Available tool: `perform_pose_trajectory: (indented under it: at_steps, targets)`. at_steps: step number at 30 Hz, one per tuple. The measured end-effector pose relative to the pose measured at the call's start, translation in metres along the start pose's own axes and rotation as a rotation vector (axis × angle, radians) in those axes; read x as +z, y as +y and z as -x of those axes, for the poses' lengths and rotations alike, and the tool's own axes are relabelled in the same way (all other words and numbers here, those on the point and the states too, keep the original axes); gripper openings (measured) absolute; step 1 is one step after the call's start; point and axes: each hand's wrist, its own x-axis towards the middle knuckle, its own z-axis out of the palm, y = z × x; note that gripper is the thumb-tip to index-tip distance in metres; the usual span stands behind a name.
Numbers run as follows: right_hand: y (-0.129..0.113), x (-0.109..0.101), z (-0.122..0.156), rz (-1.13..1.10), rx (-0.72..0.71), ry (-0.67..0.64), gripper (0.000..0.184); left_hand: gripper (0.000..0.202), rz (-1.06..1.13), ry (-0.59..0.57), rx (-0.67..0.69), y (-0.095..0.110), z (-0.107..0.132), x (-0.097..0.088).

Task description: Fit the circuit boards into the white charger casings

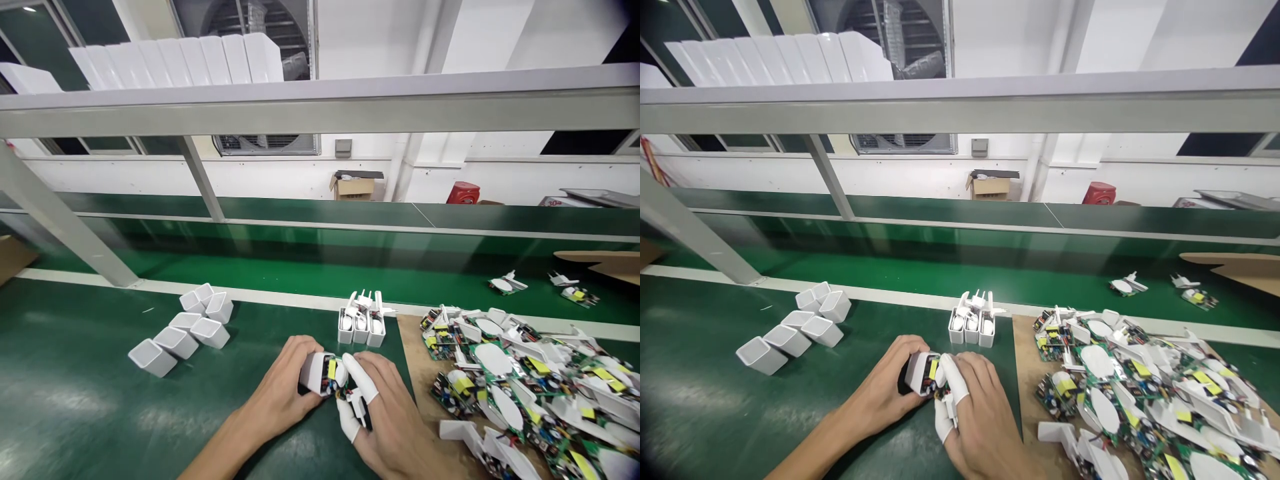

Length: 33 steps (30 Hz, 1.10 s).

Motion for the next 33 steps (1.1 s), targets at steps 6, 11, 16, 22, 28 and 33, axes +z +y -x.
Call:
perform_pose_trajectory:
  at_steps: [6,11,16,22,28,33]
  targets:
    - [-0.002,-0.007,-0.002,0.005,0.000,-0.007,0.058,0.051,0.006,-0.017,-0.004,0.001,-0.001,0.000]
    - [-0.002,-0.010,-0.003,-0.007,-0.006,-0.029,0.061,0.051,0.001,-0.017,-0.006,0.000,-0.001,0.001]
    - [-0.001,-0.008,-0.002,0.023,-0.045,-0.045,0.060,0.051,-0.005,-0.001,0.023,-0.001,-0.001,0.003]
    - [0.003,-0.002,0.001,-0.002,-0.041,-0.036,0.066,0.053,-0.001,0.012,0.023,0.001,0.000,0.004]
    - [0.004,-0.001,0.001,0.001,-0.064,-0.001,0.072,0.052,0.013,0.015,0.017,0.001,0.002,0.005]
    - [0.005,0.002,-0.002,0.027,-0.082,0.034,0.075,0.050,0.031,0.037,0.006,0.002,0.002,0.006]
